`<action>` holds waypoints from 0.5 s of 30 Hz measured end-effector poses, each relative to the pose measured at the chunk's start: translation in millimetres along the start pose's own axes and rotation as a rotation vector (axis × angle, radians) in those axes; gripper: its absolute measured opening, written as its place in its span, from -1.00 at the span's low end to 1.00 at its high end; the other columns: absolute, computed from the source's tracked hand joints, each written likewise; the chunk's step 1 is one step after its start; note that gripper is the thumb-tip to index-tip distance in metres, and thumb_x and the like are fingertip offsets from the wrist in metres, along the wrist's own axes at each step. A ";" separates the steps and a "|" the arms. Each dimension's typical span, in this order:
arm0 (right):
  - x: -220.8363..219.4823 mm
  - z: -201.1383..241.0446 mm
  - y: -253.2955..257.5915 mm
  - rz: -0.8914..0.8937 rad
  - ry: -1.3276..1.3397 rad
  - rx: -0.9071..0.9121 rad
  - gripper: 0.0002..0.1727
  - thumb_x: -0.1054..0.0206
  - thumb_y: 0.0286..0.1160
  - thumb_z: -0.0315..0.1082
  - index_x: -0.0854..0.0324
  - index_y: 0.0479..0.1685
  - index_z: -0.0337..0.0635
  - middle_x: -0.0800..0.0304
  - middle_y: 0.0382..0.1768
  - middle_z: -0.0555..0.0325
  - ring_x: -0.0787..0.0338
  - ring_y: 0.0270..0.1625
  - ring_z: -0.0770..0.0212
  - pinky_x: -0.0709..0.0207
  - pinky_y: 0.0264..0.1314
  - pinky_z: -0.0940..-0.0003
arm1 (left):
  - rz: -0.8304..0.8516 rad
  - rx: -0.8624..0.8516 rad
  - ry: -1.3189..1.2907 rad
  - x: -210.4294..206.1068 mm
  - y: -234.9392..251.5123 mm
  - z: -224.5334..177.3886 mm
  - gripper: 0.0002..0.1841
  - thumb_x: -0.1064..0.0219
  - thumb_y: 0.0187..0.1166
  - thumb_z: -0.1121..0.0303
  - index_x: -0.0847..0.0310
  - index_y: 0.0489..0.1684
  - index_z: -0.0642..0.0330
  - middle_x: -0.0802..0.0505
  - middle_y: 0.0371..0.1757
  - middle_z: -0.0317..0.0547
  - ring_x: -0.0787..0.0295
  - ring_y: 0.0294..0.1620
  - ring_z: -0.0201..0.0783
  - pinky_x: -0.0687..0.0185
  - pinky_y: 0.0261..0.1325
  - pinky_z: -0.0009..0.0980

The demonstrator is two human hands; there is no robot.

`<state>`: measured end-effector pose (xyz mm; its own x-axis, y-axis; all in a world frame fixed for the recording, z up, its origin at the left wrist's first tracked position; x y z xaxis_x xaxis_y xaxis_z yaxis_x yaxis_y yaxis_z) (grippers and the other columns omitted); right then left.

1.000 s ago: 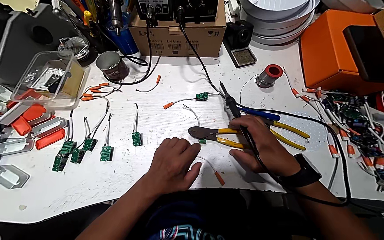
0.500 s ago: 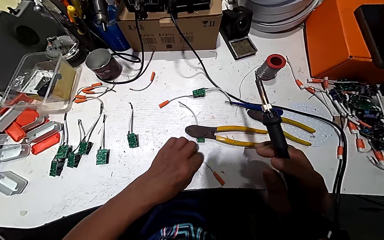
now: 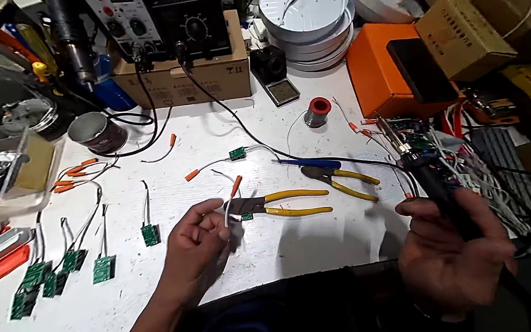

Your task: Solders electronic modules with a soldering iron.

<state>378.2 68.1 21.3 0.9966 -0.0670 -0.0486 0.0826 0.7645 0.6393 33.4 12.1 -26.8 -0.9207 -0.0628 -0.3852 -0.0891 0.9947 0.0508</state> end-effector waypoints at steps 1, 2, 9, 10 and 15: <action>-6.0 1.0 -1.4 0.034 0.006 -0.002 -0.46 -0.05 0.76 0.22 -0.67 0.44 0.16 -0.93 0.00 0.33 -0.89 0.00 0.34 -0.74 0.10 0.45 | 0.006 0.041 -0.136 -2.9 0.7 3.8 -0.49 -0.49 0.50 0.47 -0.53 0.46 0.20 -0.86 -0.30 -0.21 -0.74 -0.48 -0.46 -0.73 -0.38 -0.55; -14.9 2.2 -4.3 0.078 -0.004 0.001 -0.48 -0.05 0.77 0.20 -0.66 0.45 0.19 -0.93 0.04 0.36 -0.88 0.03 0.35 -0.74 0.12 0.45 | 0.013 0.065 -0.235 -6.1 0.8 6.6 -0.51 -0.49 0.49 0.50 -0.56 0.44 0.23 -0.87 -0.26 -0.15 -0.76 -0.44 -0.43 -0.74 -0.35 -0.52; -62.9 -0.2 -27.8 0.269 -0.033 -0.046 -0.52 -0.14 0.76 0.15 -0.65 0.47 0.21 -0.90 0.11 0.43 -0.85 0.13 0.39 -0.71 0.21 0.47 | -0.121 0.047 -0.290 -11.5 3.5 10.4 -0.89 -0.40 0.56 0.51 -0.77 -0.08 0.29 -0.86 -0.31 -0.04 -0.81 -0.38 -0.34 -0.80 -0.21 -0.43; -62.4 -2.8 -28.3 0.274 -0.057 -0.038 -0.54 -0.14 0.77 0.13 -0.66 0.45 0.21 -0.90 0.10 0.42 -0.85 0.13 0.38 -0.71 0.20 0.47 | -0.130 0.031 -0.263 -10.5 3.3 9.7 -0.90 -0.40 0.56 0.52 -0.77 -0.09 0.30 -0.86 -0.31 -0.04 -0.81 -0.38 -0.34 -0.80 -0.21 -0.43; -61.3 -8.0 -30.8 0.354 -0.172 -0.005 -0.68 -0.19 0.80 -0.12 -0.67 0.39 0.18 -0.87 0.10 0.31 -0.83 0.15 0.36 -0.71 0.21 0.46 | -0.134 -0.094 -0.061 -6.7 -0.3 7.9 -0.91 -0.40 0.56 0.52 -0.76 -0.10 0.28 -0.88 -0.24 -0.10 -0.80 -0.35 -0.38 -0.79 -0.21 -0.45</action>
Point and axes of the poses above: each hand's wrist, its own y-axis towards the middle knuckle, its own x-axis out of the back of the hand, z = x × y, the point moved 5 cm from there along y, towards the middle knuckle
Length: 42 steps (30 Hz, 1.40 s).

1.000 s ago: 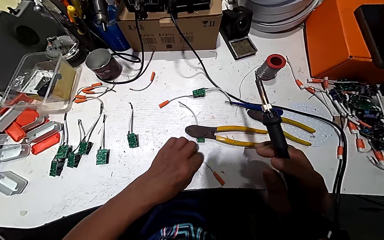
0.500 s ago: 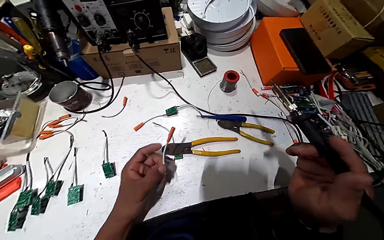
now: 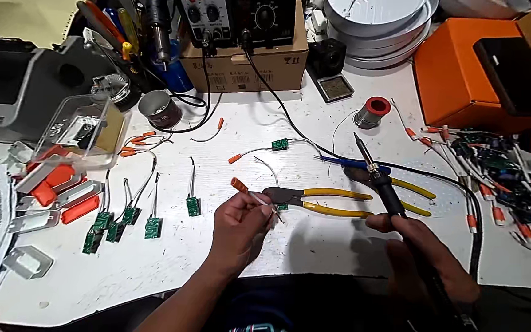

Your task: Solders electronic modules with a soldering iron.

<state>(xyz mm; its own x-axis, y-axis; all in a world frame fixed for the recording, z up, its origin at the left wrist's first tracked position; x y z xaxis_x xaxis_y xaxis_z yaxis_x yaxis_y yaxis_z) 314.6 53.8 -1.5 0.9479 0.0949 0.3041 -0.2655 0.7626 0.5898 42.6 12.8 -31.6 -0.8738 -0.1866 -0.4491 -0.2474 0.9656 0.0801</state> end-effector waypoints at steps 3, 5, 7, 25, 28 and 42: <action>-16.5 10.6 0.3 0.028 -0.036 0.054 -0.74 -0.30 0.70 -0.29 -0.68 0.28 0.08 -0.85 0.07 0.22 -0.81 0.13 0.31 -0.70 0.19 0.41 | 0.030 -0.057 0.037 -9.2 -3.9 1.4 -0.91 -0.41 0.55 0.52 -0.75 -0.10 0.26 -0.88 -0.23 -0.13 -0.81 -0.34 -0.38 -0.79 -0.21 -0.44; -34.3 16.2 -0.9 0.021 -0.008 0.085 -0.68 -0.44 0.57 -0.30 -0.69 0.27 0.05 -0.85 0.04 0.18 -0.80 0.13 0.23 -0.71 0.20 0.32 | 0.048 -0.081 0.053 -17.6 -8.1 2.2 -0.92 -0.39 0.56 0.54 -0.72 -0.10 0.27 -0.88 -0.21 -0.12 -0.81 -0.33 -0.37 -0.79 -0.19 -0.43; -50.9 21.8 -0.5 0.010 0.032 0.096 -0.64 -0.51 0.48 -0.33 -0.70 0.26 0.03 -0.86 0.02 0.17 -0.81 0.14 0.19 -0.71 0.23 0.27 | 0.060 -0.093 0.051 -25.3 -12.6 1.7 -0.92 -0.38 0.56 0.56 -0.71 -0.10 0.28 -0.88 -0.18 -0.11 -0.82 -0.31 -0.38 -0.80 -0.18 -0.45; -73.6 26.1 13.9 0.042 0.610 -0.106 -0.79 -0.45 0.54 -0.47 -0.68 0.10 -0.19 -0.86 -0.19 0.12 -0.83 -0.13 0.34 -0.74 -0.01 0.48 | 0.345 -0.166 0.400 -32.4 -20.8 -19.0 -0.85 -0.42 0.63 0.37 -0.82 -0.08 0.28 -0.91 -0.22 -0.19 -0.84 -0.15 -0.44 -0.80 0.01 -0.46; -76.3 27.3 14.8 0.031 0.594 -0.120 -0.80 -0.40 0.61 -0.39 -0.68 0.12 -0.19 -0.88 -0.11 0.12 -0.85 -0.05 0.33 -0.74 0.06 0.47 | 0.312 -0.094 0.349 -35.5 -18.7 -15.6 -0.90 -0.42 0.61 0.48 -0.80 -0.22 0.34 -0.91 -0.32 -0.20 -0.85 -0.28 -0.46 -0.83 -0.12 -0.51; -85.7 23.3 17.7 -0.018 0.639 -0.189 -0.77 -0.44 0.49 -0.54 -0.63 0.07 -0.35 -0.82 -0.26 0.11 -0.80 -0.24 0.37 -0.74 -0.16 0.51 | 0.286 0.088 0.024 -34.8 -20.7 -5.7 -0.86 -0.32 0.70 0.43 -0.74 -0.17 0.32 -0.91 -0.39 -0.10 -0.88 -0.37 -0.36 -0.82 -0.20 -0.46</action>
Point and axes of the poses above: each hand's wrist, its own y-axis towards the middle knuckle, its own x-axis out of the back of the hand, z = x × y, the point moved 5 cm from there along y, towards the middle knuckle
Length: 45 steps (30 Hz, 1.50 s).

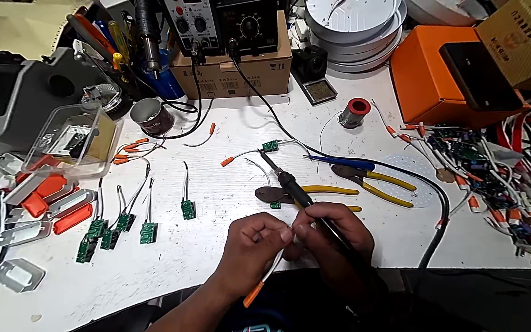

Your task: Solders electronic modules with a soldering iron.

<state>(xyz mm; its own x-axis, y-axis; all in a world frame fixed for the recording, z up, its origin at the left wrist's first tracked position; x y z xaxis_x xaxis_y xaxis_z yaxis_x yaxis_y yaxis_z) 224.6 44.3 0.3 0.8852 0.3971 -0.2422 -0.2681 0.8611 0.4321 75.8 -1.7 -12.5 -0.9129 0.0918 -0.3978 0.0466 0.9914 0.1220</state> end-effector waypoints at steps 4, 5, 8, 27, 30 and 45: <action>0.1 -2.8 -1.8 -0.023 -0.001 0.013 -0.77 -0.46 0.48 -0.54 -0.63 0.06 -0.35 -0.85 -0.23 0.07 -0.82 -0.23 0.34 -0.75 -0.14 0.50 | -0.018 0.081 -0.138 1.5 1.9 1.8 -0.84 -0.29 0.71 0.42 -0.73 -0.21 0.31 -0.89 -0.44 -0.06 -0.86 -0.41 -0.37 -0.78 -0.21 -0.47; 1.1 -2.4 -2.0 -0.031 -0.034 0.025 -0.78 -0.46 0.49 -0.52 -0.64 0.06 -0.33 -0.85 -0.22 0.09 -0.81 -0.20 0.35 -0.74 -0.10 0.50 | -0.021 0.091 -0.144 2.0 1.9 2.3 -0.84 -0.29 0.71 0.42 -0.72 -0.22 0.30 -0.88 -0.46 -0.07 -0.85 -0.42 -0.37 -0.78 -0.22 -0.48; 5.8 1.1 1.1 -0.047 -0.143 0.093 -0.82 -0.40 0.56 -0.47 -0.66 0.06 -0.27 -0.83 -0.20 0.15 -0.79 -0.15 0.38 -0.71 -0.04 0.51 | -0.038 0.097 -0.160 6.5 1.7 2.2 -0.86 -0.28 0.69 0.44 -0.72 -0.26 0.27 -0.84 -0.53 -0.11 -0.80 -0.49 -0.40 -0.74 -0.28 -0.50; 20.1 20.9 2.5 0.149 -0.281 0.186 -0.66 -0.51 0.49 -0.26 -0.69 0.22 0.23 -0.86 -0.06 0.41 -0.83 0.00 0.36 -0.71 0.11 0.48 | -0.071 0.023 0.570 18.1 -8.9 -6.1 -0.81 -0.33 0.60 0.37 -0.74 -0.40 0.23 -0.73 -0.49 -0.31 -0.57 -0.47 -0.58 -0.47 -0.39 -0.62; 19.8 17.9 0.1 0.138 -0.303 0.194 -0.61 -0.53 0.44 -0.28 -0.67 0.24 0.24 -0.86 -0.02 0.42 -0.84 0.03 0.35 -0.72 0.15 0.47 | -0.181 0.002 0.524 31.7 -3.3 -13.7 -0.82 -0.32 0.58 0.40 -0.71 -0.44 0.21 -0.64 -0.57 -0.38 -0.46 -0.56 -0.62 -0.35 -0.49 -0.66; -0.4 10.7 -9.0 0.282 -0.307 0.149 -0.78 -0.48 0.54 -0.34 -0.66 0.08 0.10 -0.84 -0.12 0.34 -0.83 0.01 0.37 -0.71 0.13 0.48 | 0.148 -0.145 0.316 3.7 -10.9 -10.4 -0.83 -0.32 0.63 0.49 -0.73 -0.28 0.47 -0.78 -0.34 -0.09 -0.66 -0.27 -0.51 -0.55 -0.18 -0.61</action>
<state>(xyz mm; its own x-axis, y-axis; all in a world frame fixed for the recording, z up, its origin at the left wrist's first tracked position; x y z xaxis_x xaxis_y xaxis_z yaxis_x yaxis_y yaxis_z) 230.7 33.0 5.8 0.8630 0.4784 0.1625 -0.4778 0.6682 0.5703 67.7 -13.2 -5.9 -0.9817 0.1778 -0.0686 0.1505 0.9439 0.2939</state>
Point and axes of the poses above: each hand's wrist, its own y-axis towards the middle knuckle, its own x-axis out of the back of the hand, z = x × y, the point moved 5 cm from there along y, towards the middle knuckle
